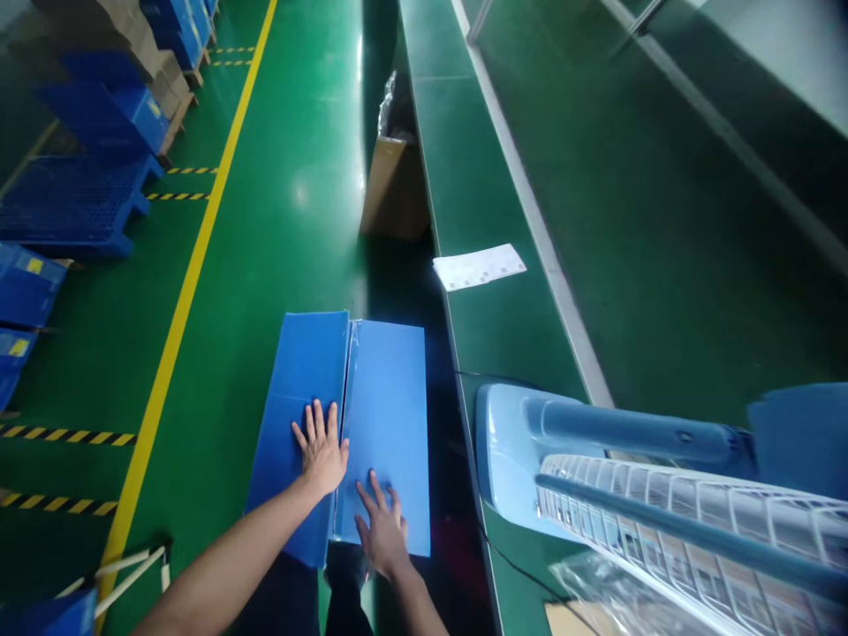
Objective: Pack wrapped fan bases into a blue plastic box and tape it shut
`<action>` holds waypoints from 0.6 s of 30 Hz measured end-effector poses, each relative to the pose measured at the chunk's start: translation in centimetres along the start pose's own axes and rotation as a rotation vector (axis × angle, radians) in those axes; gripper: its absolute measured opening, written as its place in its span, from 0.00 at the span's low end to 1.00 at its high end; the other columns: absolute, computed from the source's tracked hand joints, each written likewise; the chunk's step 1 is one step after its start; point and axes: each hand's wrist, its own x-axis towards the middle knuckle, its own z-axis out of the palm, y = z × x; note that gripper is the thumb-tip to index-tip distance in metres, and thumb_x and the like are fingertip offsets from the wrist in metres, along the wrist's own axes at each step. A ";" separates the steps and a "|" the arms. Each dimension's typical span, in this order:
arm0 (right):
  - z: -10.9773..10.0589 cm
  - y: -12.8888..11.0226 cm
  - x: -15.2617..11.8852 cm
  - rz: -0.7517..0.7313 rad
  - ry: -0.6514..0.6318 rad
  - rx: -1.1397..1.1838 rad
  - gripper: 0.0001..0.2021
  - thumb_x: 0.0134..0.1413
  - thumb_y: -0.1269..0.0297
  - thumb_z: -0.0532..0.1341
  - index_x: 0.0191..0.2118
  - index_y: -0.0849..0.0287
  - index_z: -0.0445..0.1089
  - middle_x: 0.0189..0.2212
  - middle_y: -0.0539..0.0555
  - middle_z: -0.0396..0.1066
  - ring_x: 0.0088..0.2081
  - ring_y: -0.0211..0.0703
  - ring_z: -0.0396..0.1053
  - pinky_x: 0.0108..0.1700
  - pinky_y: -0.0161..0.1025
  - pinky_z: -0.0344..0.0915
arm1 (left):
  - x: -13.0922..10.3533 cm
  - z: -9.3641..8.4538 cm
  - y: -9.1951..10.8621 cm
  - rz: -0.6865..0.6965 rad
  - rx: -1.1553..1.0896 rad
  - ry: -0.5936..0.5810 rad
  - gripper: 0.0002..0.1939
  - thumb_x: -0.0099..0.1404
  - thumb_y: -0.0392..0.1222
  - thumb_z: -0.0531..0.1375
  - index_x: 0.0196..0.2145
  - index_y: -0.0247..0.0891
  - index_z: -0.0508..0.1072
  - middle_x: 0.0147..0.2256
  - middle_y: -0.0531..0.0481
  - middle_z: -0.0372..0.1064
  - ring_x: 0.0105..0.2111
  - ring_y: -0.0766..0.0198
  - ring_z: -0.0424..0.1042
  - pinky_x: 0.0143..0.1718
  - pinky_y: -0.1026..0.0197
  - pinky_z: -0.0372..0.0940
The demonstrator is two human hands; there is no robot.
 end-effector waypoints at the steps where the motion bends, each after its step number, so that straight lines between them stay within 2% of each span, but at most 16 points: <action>1: 0.1 -0.1 0.0 0.007 0.000 0.013 0.32 0.75 0.62 0.51 0.80 0.38 0.52 0.83 0.47 0.30 0.80 0.72 0.36 0.69 0.68 0.60 | 0.6 1.4 0.0 0.018 0.018 -0.021 0.43 0.77 0.51 0.56 0.81 0.49 0.39 0.81 0.33 0.24 0.80 0.27 0.30 0.73 0.12 0.34; 3: 0.3 -0.3 0.0 0.021 0.009 0.023 0.32 0.75 0.62 0.51 0.80 0.39 0.53 0.83 0.46 0.30 0.80 0.71 0.35 0.70 0.67 0.59 | 1.4 3.4 -0.7 0.073 0.059 -0.061 0.41 0.77 0.53 0.57 0.80 0.57 0.44 0.81 0.36 0.27 0.80 0.25 0.29 0.71 0.10 0.28; 6: 0.5 -0.5 -0.1 0.028 0.032 0.027 0.33 0.74 0.64 0.52 0.80 0.39 0.54 0.83 0.46 0.31 0.80 0.71 0.36 0.71 0.66 0.58 | 1.7 4.4 -2.2 0.149 0.101 -0.072 0.38 0.77 0.56 0.58 0.79 0.61 0.48 0.82 0.39 0.28 0.80 0.26 0.29 0.71 0.10 0.25; 12: 0.9 -1.2 -1.1 0.051 0.123 0.052 0.34 0.71 0.69 0.53 0.78 0.38 0.58 0.83 0.47 0.34 0.81 0.67 0.37 0.73 0.66 0.55 | 0.9 3.5 -3.2 0.212 0.129 -0.045 0.38 0.78 0.56 0.55 0.79 0.61 0.44 0.82 0.46 0.27 0.80 0.30 0.28 0.72 0.11 0.26; 18: 2.6 0.0 -2.8 0.109 0.151 0.141 0.33 0.73 0.67 0.52 0.79 0.40 0.58 0.83 0.52 0.34 0.80 0.65 0.41 0.69 0.62 0.63 | 0.7 2.4 -3.3 0.230 0.141 -0.048 0.37 0.79 0.57 0.53 0.80 0.60 0.43 0.82 0.48 0.26 0.81 0.32 0.26 0.73 0.12 0.27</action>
